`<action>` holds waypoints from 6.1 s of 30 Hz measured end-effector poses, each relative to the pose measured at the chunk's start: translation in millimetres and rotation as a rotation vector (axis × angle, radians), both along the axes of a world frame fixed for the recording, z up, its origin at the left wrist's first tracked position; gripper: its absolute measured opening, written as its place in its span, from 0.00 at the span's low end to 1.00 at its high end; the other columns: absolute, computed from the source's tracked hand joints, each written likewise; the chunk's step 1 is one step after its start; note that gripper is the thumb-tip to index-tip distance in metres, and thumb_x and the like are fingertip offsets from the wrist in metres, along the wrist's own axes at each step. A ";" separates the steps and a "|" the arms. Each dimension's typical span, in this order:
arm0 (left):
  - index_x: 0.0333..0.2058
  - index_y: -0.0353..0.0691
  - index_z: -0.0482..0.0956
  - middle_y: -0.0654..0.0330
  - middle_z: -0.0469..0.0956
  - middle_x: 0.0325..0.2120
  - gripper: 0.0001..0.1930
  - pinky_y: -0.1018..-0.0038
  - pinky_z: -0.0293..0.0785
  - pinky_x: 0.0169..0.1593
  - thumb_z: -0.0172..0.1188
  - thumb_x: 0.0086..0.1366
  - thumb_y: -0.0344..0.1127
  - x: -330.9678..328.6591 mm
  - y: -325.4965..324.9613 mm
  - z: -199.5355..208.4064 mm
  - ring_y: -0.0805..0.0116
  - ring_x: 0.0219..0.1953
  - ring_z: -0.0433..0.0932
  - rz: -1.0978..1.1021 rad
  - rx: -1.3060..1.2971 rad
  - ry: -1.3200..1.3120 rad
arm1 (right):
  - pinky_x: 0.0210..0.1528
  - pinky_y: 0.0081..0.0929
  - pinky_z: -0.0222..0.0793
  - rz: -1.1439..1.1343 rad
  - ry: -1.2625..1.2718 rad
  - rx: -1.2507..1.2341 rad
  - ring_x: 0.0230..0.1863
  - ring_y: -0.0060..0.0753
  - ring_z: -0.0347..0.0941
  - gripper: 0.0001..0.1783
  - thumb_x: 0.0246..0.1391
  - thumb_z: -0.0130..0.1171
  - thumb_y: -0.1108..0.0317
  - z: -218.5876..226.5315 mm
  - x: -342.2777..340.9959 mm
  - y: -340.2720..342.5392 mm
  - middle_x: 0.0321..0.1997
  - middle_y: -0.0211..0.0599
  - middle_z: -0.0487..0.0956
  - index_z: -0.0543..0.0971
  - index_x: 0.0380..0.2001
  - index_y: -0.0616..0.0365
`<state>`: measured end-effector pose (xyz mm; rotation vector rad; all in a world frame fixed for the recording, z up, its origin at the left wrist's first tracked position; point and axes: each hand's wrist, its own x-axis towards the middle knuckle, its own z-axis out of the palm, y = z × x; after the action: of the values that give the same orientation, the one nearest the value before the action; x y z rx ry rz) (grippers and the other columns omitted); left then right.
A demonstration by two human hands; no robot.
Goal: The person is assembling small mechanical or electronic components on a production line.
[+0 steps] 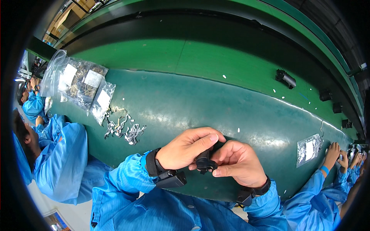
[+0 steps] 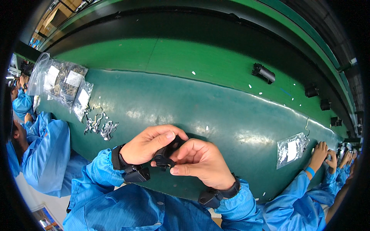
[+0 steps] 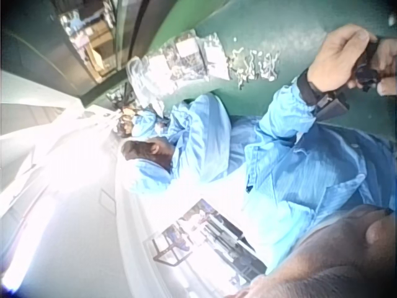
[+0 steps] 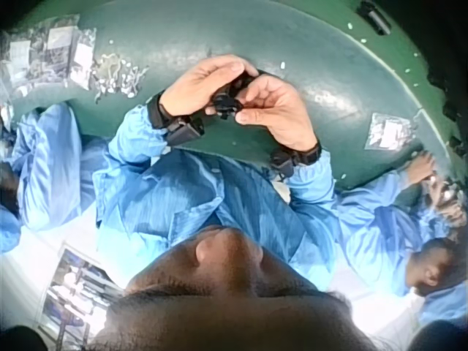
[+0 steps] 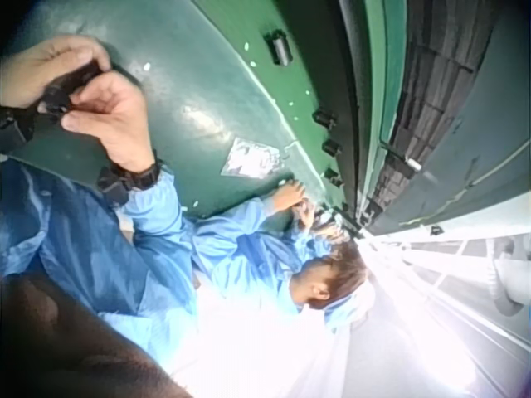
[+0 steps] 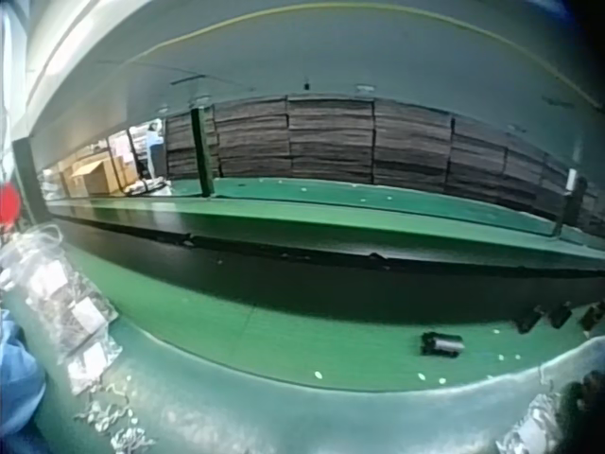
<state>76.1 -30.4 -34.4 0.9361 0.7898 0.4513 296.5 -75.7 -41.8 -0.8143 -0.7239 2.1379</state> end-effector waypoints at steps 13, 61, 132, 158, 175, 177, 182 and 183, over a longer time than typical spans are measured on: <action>0.69 0.33 0.62 0.43 0.62 0.67 0.31 0.59 0.63 0.68 0.57 0.73 0.39 -8.5 6.4 13.5 0.48 0.65 0.68 -0.059 0.898 0.092 | 0.48 0.29 0.82 -0.242 -0.050 0.026 0.45 0.31 0.84 0.16 0.61 0.65 0.79 -0.8 -2.9 0.0 0.43 0.42 0.84 0.75 0.50 0.67; 0.56 0.31 0.75 0.45 0.67 0.54 0.19 0.54 0.63 0.67 0.58 0.67 0.31 0.5 -9.8 -3.0 0.42 0.60 0.69 0.115 1.006 0.267 | 0.48 0.31 0.84 -0.368 -0.293 0.368 0.45 0.33 0.83 0.10 0.63 0.61 0.82 5.5 -14.5 -8.8 0.50 0.50 0.83 0.81 0.46 0.73; 0.38 0.33 0.78 0.63 0.75 0.35 0.04 0.75 0.72 0.42 0.61 0.65 0.22 2.5 -10.1 -26.9 0.76 0.39 0.73 0.226 0.454 -0.084 | 0.56 0.42 0.72 -0.324 -1.119 1.188 0.53 0.51 0.76 0.13 0.47 0.71 0.74 23.1 -17.1 2.1 0.47 0.42 0.84 0.86 0.39 0.63; 0.60 0.32 0.68 0.45 0.73 0.57 0.28 0.61 0.62 0.67 0.35 0.81 0.51 6.5 25.8 -45.5 0.48 0.61 0.69 0.484 0.668 0.155 | 0.32 0.21 0.69 -0.296 -1.028 0.998 0.33 0.18 0.70 0.16 0.75 0.47 0.57 -53.6 15.9 263.7 0.35 0.25 0.76 0.78 0.45 0.57; 0.59 0.35 0.72 0.52 0.75 0.47 0.40 0.68 0.83 0.39 0.34 0.75 0.70 -5.7 44.2 -52.4 0.65 0.42 0.76 0.480 0.480 0.022 | 0.74 0.34 0.56 -0.218 -0.969 0.820 0.72 0.41 0.65 0.29 0.71 0.53 0.61 -37.4 51.4 182.5 0.70 0.49 0.71 0.67 0.69 0.67; 0.58 0.35 0.74 0.52 0.75 0.46 0.40 0.67 0.83 0.39 0.34 0.75 0.70 -5.4 47.3 -56.6 0.66 0.42 0.76 0.466 0.457 0.058 | 0.74 0.36 0.58 -0.220 -0.971 0.832 0.73 0.43 0.65 0.30 0.70 0.56 0.63 -28.0 45.2 152.9 0.71 0.50 0.70 0.66 0.69 0.67; 0.54 0.33 0.77 0.55 0.77 0.41 0.39 0.67 0.82 0.41 0.33 0.76 0.67 -6.1 55.0 -65.6 0.67 0.40 0.76 0.392 0.510 0.081 | 0.69 0.38 0.66 -0.348 -0.840 0.858 0.69 0.42 0.69 0.30 0.63 0.65 0.66 -24.3 36.9 87.3 0.66 0.48 0.74 0.70 0.65 0.66; 0.53 0.33 0.77 0.55 0.78 0.40 0.39 0.67 0.82 0.42 0.33 0.77 0.67 -7.2 54.4 -66.4 0.68 0.40 0.76 0.376 0.517 0.090 | 0.67 0.36 0.68 -0.397 -0.714 0.796 0.66 0.39 0.72 0.29 0.62 0.66 0.67 -29.1 33.4 80.0 0.63 0.46 0.76 0.72 0.63 0.66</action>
<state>68.9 24.0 -100.7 1.2956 0.9577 0.9785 329.9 4.4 -70.8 -1.1271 -1.4918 1.0173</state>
